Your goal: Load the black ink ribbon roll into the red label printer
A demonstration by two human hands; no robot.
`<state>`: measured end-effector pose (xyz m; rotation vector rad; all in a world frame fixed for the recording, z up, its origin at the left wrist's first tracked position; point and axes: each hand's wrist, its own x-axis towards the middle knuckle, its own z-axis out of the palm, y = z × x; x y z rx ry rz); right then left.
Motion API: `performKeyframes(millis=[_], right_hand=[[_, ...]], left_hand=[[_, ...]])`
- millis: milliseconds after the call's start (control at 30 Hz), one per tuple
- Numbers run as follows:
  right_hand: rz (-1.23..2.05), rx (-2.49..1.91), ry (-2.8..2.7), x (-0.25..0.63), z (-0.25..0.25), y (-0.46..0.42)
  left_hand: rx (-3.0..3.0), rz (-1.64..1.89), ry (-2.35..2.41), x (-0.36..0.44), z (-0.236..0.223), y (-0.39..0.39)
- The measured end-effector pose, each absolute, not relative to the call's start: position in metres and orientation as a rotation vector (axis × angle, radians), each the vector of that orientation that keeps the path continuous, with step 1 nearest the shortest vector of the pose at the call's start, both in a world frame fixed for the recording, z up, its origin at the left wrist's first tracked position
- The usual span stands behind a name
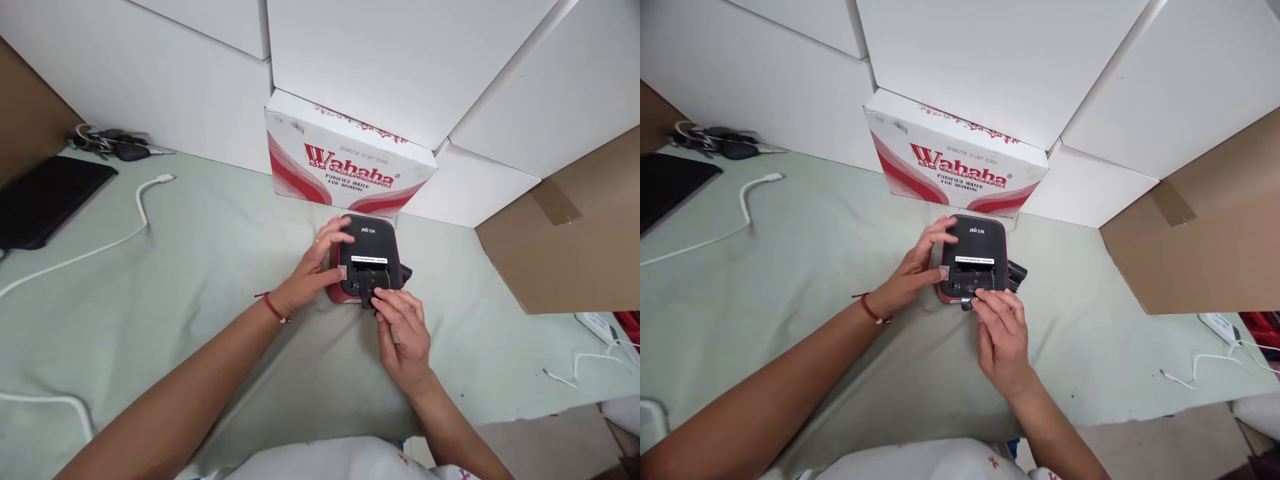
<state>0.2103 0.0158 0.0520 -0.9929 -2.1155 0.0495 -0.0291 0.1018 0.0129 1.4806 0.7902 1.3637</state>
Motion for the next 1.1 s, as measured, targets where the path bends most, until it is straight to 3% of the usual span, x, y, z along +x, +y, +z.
performKeyframes(millis=[167, 433, 633, 800, 967, 1100], right_hand=[[0.088, -1.042, -2.042, 0.212, 0.061, 0.018], [0.141, -1.005, -2.128, 0.212, 0.084, 0.040], [0.330, -1.485, -2.360, 0.194, 0.128, 0.107], [0.167, -1.810, -2.921, 0.155, 0.138, 0.157], [0.121, -1.874, -2.955, 0.137, 0.131, 0.165], [0.244, -1.742, -2.768, 0.176, 0.160, 0.135]], left_hand=[[1.097, 1.335, 0.794, -0.020, 0.000, 0.102], [1.094, 1.287, 0.701, -0.015, 0.000, 0.098], [1.142, 1.283, 0.717, -0.018, -0.006, 0.105], [1.138, 1.280, 0.713, -0.018, -0.008, 0.107], [1.117, 1.276, 0.710, -0.018, -0.008, 0.107], [1.107, 1.270, 0.708, -0.019, -0.005, 0.106]])
